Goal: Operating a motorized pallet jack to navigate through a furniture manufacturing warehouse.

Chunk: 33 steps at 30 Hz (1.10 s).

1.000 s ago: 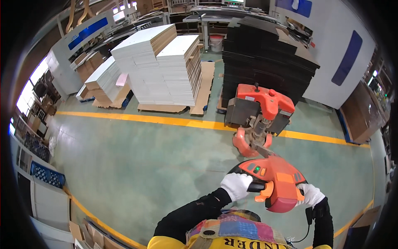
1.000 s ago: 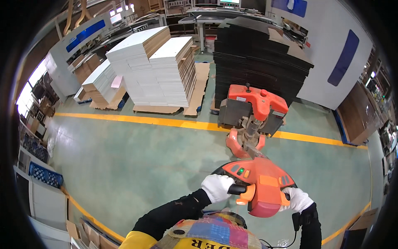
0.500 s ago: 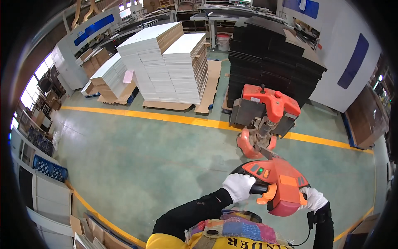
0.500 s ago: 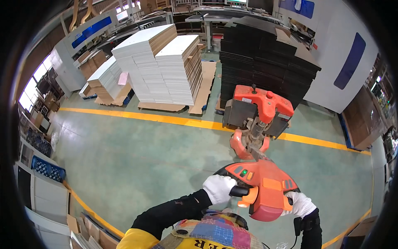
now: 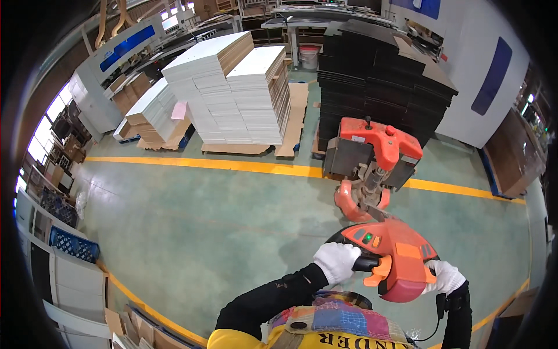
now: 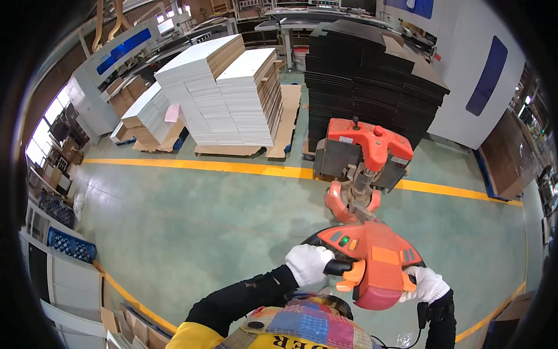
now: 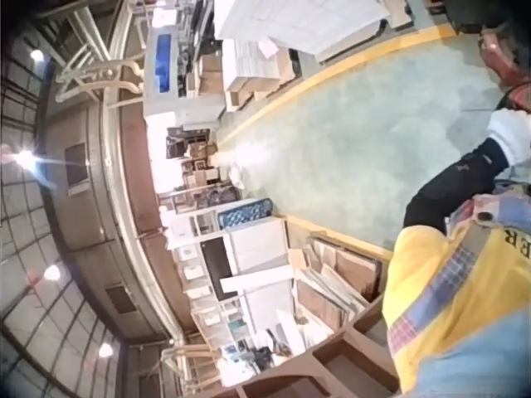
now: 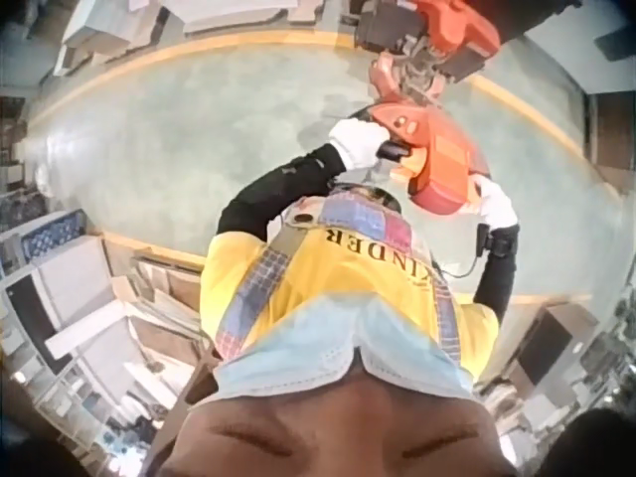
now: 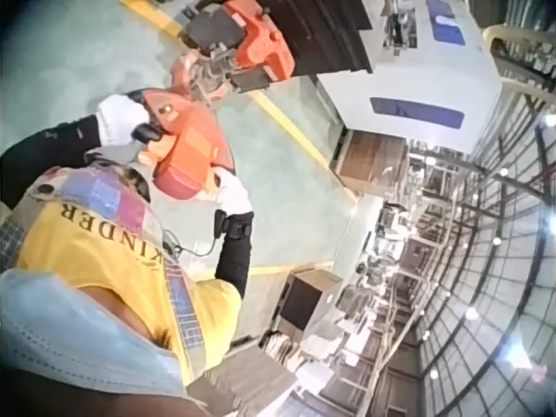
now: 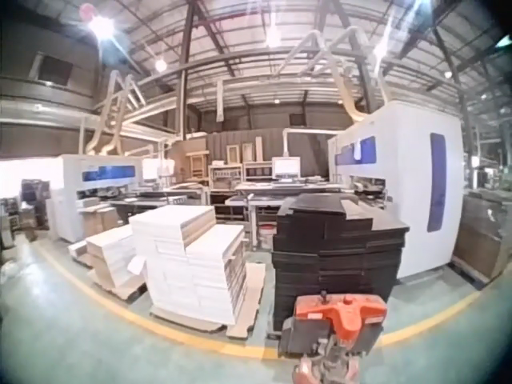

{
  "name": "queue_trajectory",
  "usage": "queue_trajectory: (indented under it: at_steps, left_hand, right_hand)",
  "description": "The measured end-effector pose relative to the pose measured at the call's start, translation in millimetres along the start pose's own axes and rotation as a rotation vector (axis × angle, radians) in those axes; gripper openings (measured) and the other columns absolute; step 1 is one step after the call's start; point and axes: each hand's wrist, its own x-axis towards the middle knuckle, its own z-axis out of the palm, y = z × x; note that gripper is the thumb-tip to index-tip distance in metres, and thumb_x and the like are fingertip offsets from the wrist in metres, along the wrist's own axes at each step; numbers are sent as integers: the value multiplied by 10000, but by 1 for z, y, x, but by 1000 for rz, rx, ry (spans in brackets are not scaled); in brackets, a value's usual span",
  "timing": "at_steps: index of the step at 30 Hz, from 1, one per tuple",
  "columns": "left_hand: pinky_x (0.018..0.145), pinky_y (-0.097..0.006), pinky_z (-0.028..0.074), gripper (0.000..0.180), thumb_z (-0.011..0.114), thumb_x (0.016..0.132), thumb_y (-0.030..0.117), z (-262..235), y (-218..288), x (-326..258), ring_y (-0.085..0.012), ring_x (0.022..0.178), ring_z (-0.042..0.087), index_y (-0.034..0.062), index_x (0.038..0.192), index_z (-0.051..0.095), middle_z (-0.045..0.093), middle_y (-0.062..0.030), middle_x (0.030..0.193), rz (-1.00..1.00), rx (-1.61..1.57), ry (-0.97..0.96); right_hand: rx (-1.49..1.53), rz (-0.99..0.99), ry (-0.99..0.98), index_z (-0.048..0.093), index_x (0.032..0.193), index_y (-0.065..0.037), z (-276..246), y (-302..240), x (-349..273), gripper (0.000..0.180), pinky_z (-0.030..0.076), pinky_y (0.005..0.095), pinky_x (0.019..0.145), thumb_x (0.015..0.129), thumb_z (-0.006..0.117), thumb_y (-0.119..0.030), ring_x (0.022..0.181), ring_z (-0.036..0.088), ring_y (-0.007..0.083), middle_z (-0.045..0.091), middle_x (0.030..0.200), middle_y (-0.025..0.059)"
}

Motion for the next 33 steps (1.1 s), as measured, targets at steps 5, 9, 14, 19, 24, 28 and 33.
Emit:
queue_trajectory:
  at_steps: [5, 9, 14, 19, 24, 28, 33]
  left_hand:
    - [673, -432, 544, 189, 666, 757, 247, 1, -18, -5, -295, 753, 687, 123, 894, 624, 666, -94, 807, 89, -33, 82]
    - [672, -435, 545, 216, 684, 740, 250, -2, -46, -13, -296, 740, 685, 118, 898, 619, 661, -101, 808, 158, -3, 138]
    - [698, -456, 546, 257, 704, 721, 245, -47, -109, -20, -324, 773, 687, 114, 929, 630, 674, -108, 841, 221, -40, 49]
    - [712, -465, 547, 257, 701, 725, 233, -83, -196, -6, -338, 803, 690, 114, 943, 636, 687, -113, 853, 346, -48, 21]
    - [717, -454, 558, 247, 690, 752, 237, -117, -277, 4, -327, 832, 711, 110, 964, 681, 721, -123, 888, 427, -38, -27]
    - [692, -454, 550, 204, 691, 729, 282, -133, -325, 20, -336, 777, 692, 144, 877, 668, 696, -95, 804, 497, -25, 6]
    - [700, -457, 547, 179, 675, 746, 304, -163, -339, 31, -335, 808, 689, 167, 862, 668, 695, -97, 809, 457, 32, -148]
  right_hand:
    - [161, -56, -50, 691, 1079, -54, 1, -21, -6, 602, 529, 307, 823, 614, 968, -318, 904, 652, 109, 726, 991, 19]
    - [178, -63, -62, 694, 1123, -60, 23, -2, 8, 590, 530, 302, 873, 638, 957, -269, 967, 658, 103, 734, 1060, 15]
    - [380, -29, -14, 615, 1231, -18, 59, -96, 11, 667, 522, 321, 920, 672, 924, -211, 1028, 643, 135, 702, 1145, 40]
    - [379, 63, 191, 566, 1294, -6, 114, -136, 35, 691, 477, 326, 973, 661, 844, 18, 1118, 583, 167, 642, 1232, 62]
    - [543, 148, 256, 566, 1294, -9, 158, -239, 72, 680, 468, 329, 985, 672, 841, -3, 1128, 591, 176, 647, 1222, 56]
    - [566, 169, 304, 576, 1290, -15, 178, -271, 101, 655, 468, 335, 981, 696, 851, -43, 1122, 593, 178, 649, 1210, 55]
    - [379, 155, 354, 575, 1272, -1, 182, -308, 112, 666, 495, 344, 940, 711, 887, -177, 1061, 620, 178, 674, 1156, 66]
